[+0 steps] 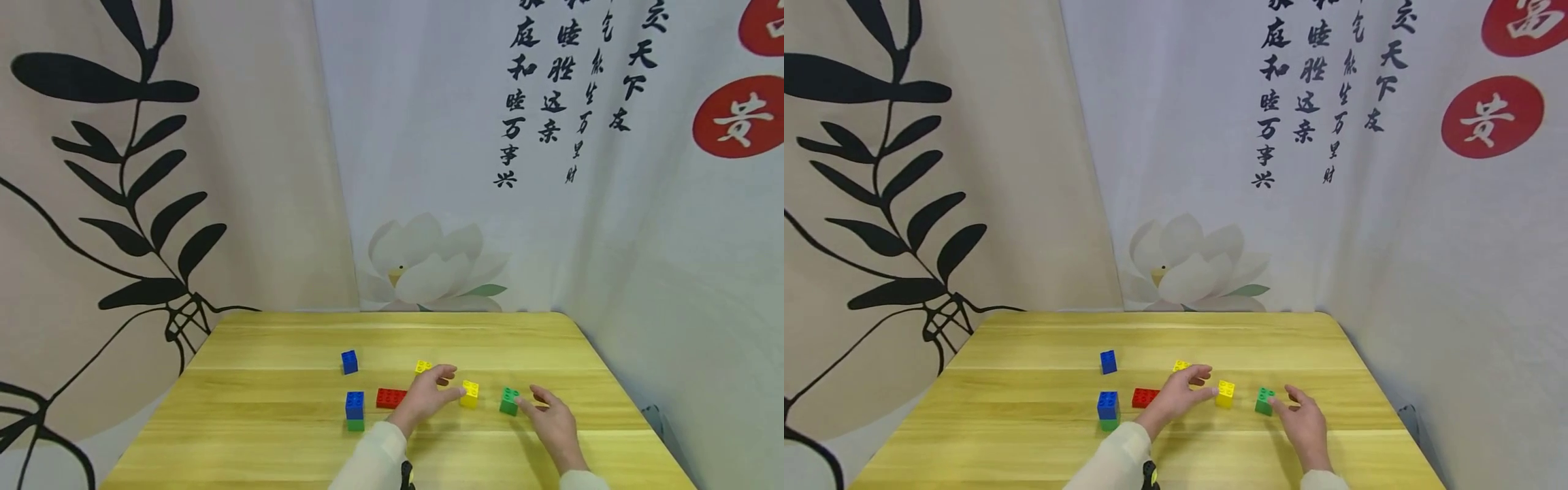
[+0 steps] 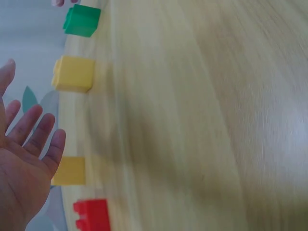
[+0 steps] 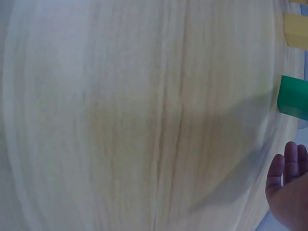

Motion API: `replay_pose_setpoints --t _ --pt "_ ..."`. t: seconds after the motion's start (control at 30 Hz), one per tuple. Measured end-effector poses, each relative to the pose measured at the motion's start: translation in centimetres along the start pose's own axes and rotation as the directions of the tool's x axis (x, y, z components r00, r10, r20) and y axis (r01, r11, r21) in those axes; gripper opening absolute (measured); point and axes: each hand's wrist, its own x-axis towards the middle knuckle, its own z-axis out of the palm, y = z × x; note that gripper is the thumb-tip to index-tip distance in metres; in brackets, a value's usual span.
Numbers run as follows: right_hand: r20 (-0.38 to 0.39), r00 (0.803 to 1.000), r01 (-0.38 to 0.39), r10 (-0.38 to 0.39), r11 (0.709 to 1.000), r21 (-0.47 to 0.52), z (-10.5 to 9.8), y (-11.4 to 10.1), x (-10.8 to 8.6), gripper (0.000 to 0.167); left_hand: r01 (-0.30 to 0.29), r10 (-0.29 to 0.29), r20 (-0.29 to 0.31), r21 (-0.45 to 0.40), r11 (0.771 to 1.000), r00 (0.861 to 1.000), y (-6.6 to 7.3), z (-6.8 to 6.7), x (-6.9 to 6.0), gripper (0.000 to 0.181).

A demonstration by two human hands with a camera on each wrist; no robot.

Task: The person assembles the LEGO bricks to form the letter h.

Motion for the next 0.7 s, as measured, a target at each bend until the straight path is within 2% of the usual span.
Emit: replay_pose_setpoints --t 0.23,0.43,0.7 --pt "0.017 1.000 -0.001 0.001 0.999 0.053 0.6 0.5 0.3 0.072 0.043 -0.045 -0.024 -0.081 0.996 0.999 -1.0 1.6 0.7 0.056" --pt "0.054 0.998 -0.027 0.024 0.998 0.064 1.2 0.7 0.5 0.075 0.047 -0.049 -0.027 -0.090 0.995 0.998 -1.7 2.4 1.2 0.057" --pt "0.048 0.998 -0.033 0.029 0.996 0.087 1.5 0.7 1.0 0.072 0.065 -0.066 -0.006 -0.082 0.995 0.998 -2.1 2.8 1.9 0.057"
